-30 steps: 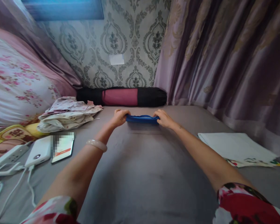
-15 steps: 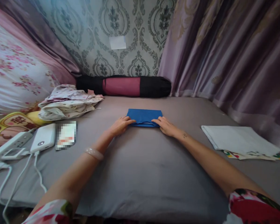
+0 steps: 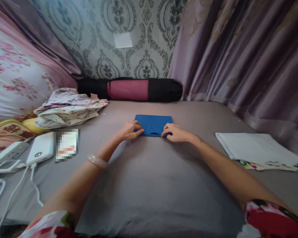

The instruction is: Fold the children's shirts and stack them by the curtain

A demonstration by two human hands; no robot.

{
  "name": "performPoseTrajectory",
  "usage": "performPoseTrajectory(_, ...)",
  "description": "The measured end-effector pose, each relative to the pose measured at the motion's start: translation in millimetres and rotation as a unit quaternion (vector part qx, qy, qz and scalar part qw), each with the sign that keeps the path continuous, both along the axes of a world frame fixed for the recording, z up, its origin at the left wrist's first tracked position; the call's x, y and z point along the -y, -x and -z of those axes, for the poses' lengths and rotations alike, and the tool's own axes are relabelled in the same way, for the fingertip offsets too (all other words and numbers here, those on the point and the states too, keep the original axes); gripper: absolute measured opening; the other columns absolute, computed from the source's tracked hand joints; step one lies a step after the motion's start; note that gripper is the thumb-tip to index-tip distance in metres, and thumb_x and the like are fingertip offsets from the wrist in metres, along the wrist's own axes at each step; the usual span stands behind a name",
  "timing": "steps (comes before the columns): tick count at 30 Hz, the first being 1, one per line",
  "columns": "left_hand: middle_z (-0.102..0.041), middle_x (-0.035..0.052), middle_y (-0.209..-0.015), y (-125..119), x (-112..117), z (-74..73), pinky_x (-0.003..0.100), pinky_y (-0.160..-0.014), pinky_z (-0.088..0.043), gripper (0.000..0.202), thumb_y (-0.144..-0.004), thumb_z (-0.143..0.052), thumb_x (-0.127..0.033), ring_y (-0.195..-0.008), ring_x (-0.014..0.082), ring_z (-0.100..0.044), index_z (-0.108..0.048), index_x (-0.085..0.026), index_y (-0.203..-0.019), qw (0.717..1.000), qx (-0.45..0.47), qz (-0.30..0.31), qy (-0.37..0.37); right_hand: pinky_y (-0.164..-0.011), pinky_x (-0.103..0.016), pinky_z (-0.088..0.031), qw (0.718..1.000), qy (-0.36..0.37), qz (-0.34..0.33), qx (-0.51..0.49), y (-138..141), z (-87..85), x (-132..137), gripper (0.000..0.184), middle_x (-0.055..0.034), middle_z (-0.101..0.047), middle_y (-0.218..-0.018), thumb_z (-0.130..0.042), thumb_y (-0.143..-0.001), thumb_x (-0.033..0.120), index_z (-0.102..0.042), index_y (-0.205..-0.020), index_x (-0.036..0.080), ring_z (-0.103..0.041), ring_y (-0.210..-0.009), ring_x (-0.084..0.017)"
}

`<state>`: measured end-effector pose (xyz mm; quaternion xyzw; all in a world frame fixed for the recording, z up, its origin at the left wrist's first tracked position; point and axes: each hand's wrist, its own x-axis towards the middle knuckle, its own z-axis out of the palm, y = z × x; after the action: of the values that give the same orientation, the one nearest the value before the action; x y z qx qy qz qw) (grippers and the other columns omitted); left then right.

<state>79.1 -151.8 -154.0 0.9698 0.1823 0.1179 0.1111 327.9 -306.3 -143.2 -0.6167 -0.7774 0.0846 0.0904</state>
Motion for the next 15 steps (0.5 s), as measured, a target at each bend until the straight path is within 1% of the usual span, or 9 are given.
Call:
performPoseTrajectory(1,-0.063,0.0070,-0.103,-9.9,-0.7,0.1,0.037,-0.093,-0.043,0.035,-0.092,-0.042,-0.040,-0.098,0.0214,-0.057,-0.072,-0.022,-0.092,0.999,0.016,-0.029,0.002,-0.094,-0.033,-0.041,1.000,-0.012,0.018,-0.021,2.7,0.0,-8.6,0.036,-0.0060,-0.063,-0.107,-0.047,-0.077,0.008,-0.075,-0.094,0.024,-0.055,-0.102,-0.020)
performPoseTrajectory(2,-0.064,0.0076,-0.103,-20.4,-0.9,0.5,0.037,-0.092,-0.043,0.036,-0.093,-0.041,-0.040,-0.098,0.0216,-0.057,-0.072,-0.021,-0.094,0.998,0.027,-0.061,0.000,-0.095,-0.032,-0.040,0.998,-0.028,0.046,-0.035,5.9,0.8,-17.7,0.035,-0.0059,-0.064,-0.106,-0.045,-0.079,0.009,-0.074,-0.092,0.022,-0.056,-0.102,-0.019)
performPoseTrajectory(3,-0.064,0.0081,-0.105,-30.9,-0.4,1.4,0.038,-0.093,-0.043,0.034,-0.093,-0.042,-0.038,-0.100,0.0224,-0.058,-0.071,-0.021,-0.097,0.995,0.035,-0.090,-0.007,-0.097,-0.032,-0.040,0.994,-0.047,0.084,-0.040,9.7,2.5,-26.8,0.035,-0.0063,-0.065,-0.107,-0.043,-0.082,0.010,-0.073,-0.095,0.020,-0.057,-0.104,-0.019)
performPoseTrajectory(5,-0.063,0.0092,-0.114,-49.9,2.6,4.4,0.039,-0.097,-0.041,0.032,-0.093,-0.043,-0.035,-0.109,0.0240,-0.056,-0.068,-0.020,-0.106,0.990,0.041,-0.129,-0.024,-0.100,-0.034,-0.039,0.983,-0.083,0.163,-0.033,18.0,8.0,-43.0,0.038,-0.0082,-0.064,-0.117,-0.039,-0.088,0.014,-0.067,-0.112,0.018,-0.054,-0.112,-0.020)
performPoseTrajectory(7,-0.059,0.0104,-0.127,-63.4,7.6,9.5,0.041,-0.104,-0.037,0.034,-0.094,-0.042,-0.034,-0.122,0.0256,-0.049,-0.063,-0.019,-0.116,0.989,0.030,-0.142,-0.041,-0.106,-0.038,-0.034,0.975,-0.092,0.203,-0.008,26.1,15.6,-53.7,0.041,-0.0110,-0.056,-0.133,-0.036,-0.093,0.021,-0.057,-0.128,0.015,-0.047,-0.124,-0.023)
performPoseTrajectory(9,-0.050,0.0113,-0.140,-70.0,13.0,16.4,0.045,-0.111,-0.028,0.041,-0.095,-0.038,-0.037,-0.134,0.0276,-0.038,-0.057,-0.017,-0.126,0.989,-0.006,-0.137,-0.051,-0.112,-0.043,-0.026,0.975,-0.070,0.212,0.021,32.7,23.7,-58.0,0.047,-0.0132,-0.042,-0.146,-0.033,-0.096,0.028,-0.046,-0.139,0.012,-0.034,-0.136,-0.025)
performPoseTrajectory(11,-0.041,0.0121,-0.148,-70.7,17.2,23.7,0.048,-0.115,-0.020,0.050,-0.097,-0.032,-0.043,-0.140,0.0290,-0.028,-0.048,-0.016,-0.135,0.989,-0.051,-0.127,-0.050,-0.115,-0.048,-0.017,0.976,-0.032,0.210,0.042,36.6,30.9,-57.4,0.053,-0.0138,-0.029,-0.154,-0.031,-0.097,0.032,-0.037,-0.145,0.011,-0.021,-0.143,-0.028)
performPoseTrajectory(13,-0.033,0.0134,-0.152,-68.3,19.2,28.7,0.048,-0.116,-0.016,0.058,-0.097,-0.024,-0.047,-0.143,0.0286,-0.024,-0.040,-0.014,-0.142,0.989,-0.084,-0.114,-0.043,-0.115,-0.050,-0.014,0.977,-0.002,0.207,0.053,37.8,36.1,-54.5,0.056,-0.0134,-0.023,-0.156,-0.027,-0.097,0.036,-0.032,-0.148,0.013,-0.017,-0.144,-0.029)
performPoseTrajectory(15,-0.026,0.0144,-0.155,-65.7,18.4,29.8,0.048,-0.116,-0.013,0.064,-0.097,-0.020,-0.051,-0.144,0.0278,-0.020,-0.033,-0.013,-0.146,0.988,-0.109,-0.102,-0.027,-0.115,-0.050,-0.013,0.977,0.006,0.206,0.058,37.2,39.0,-51.6,0.057,-0.0133,-0.022,-0.157,-0.026,-0.097,0.038,-0.030,-0.150,0.016,-0.017,-0.144,-0.029)
